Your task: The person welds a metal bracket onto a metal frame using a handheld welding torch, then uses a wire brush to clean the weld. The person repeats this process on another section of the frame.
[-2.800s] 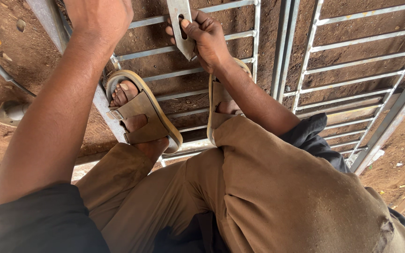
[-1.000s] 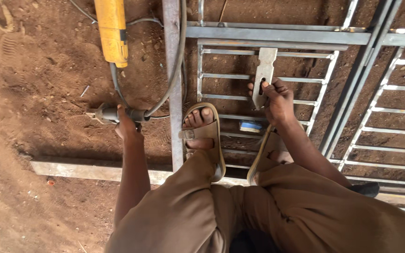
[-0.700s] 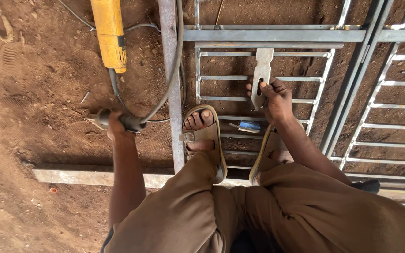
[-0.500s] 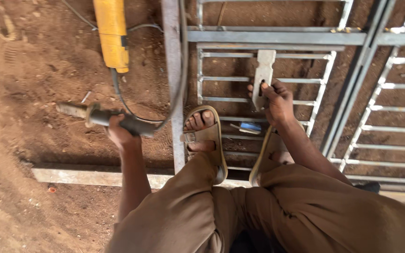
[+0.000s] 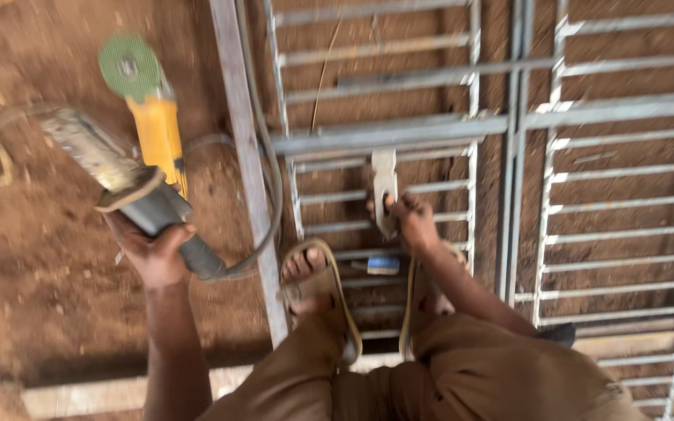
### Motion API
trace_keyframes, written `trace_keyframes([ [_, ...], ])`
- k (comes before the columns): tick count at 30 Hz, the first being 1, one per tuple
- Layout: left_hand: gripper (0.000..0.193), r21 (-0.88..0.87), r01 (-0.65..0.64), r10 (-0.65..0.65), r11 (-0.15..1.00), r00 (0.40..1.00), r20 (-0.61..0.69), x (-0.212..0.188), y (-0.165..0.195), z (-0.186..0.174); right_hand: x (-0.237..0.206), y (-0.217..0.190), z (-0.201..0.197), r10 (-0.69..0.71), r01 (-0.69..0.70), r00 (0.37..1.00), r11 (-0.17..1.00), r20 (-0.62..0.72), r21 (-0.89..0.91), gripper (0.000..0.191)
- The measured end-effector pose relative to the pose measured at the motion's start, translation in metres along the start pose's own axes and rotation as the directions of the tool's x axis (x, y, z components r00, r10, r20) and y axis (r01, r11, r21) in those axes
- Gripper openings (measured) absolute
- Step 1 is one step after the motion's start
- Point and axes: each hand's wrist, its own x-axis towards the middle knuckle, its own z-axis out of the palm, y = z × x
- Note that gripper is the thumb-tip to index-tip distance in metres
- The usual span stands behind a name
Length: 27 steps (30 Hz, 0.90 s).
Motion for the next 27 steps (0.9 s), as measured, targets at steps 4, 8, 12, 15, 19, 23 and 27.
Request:
trace_keyframes([
  [4, 0.088, -0.584, 0.357, -0.293, 0.729, 0.934, 0.204, 0.050, 0.023, 0.009, 0.001, 0.005, -0.004, 0.007, -0.007, 1.000, 1.000, 0.018, -0.008, 0.025],
  [8, 0.080, -0.736, 0.374, -0.305, 0.565, 0.923, 0.235, 0.089, 0.029, 0.028, 0.008, 0.015, -0.008, -0.019, 0.015, 0.998, 0.997, 0.055, 0.076, 0.027],
  [12, 0.078, -0.709, 0.370, -0.235, 0.600, 0.929, 0.286, 0.103, 0.025, 0.048, 0.016, 0.023, -0.011, -0.052, 0.044, 0.995, 0.995, 0.080, 0.094, 0.028],
  [15, 0.083, -0.625, 0.407, -0.285, 0.666, 0.913, 0.292, 0.105, 0.019, 0.059, 0.017, 0.022, -0.012, -0.003, -0.004, 0.998, 0.994, 0.062, 0.109, 0.027],
  [19, 0.088, -0.589, 0.467, -0.399, 0.660, 0.882, 0.253, 0.101, 0.008, 0.063, 0.014, 0.017, -0.011, 0.025, -0.029, 0.999, 0.995, 0.034, 0.097, 0.026],
  [23, 0.090, -0.561, 0.457, -0.322, 0.690, 0.888, 0.329, 0.095, -0.001, 0.058, 0.012, 0.017, -0.010, -0.028, 0.024, 0.997, 0.998, 0.067, 0.057, 0.026],
  [27, 0.091, -0.551, 0.466, -0.306, 0.692, 0.881, 0.360, 0.093, -0.007, 0.053, 0.012, 0.020, -0.010, -0.055, 0.045, 0.995, 0.993, 0.088, 0.107, 0.024],
])
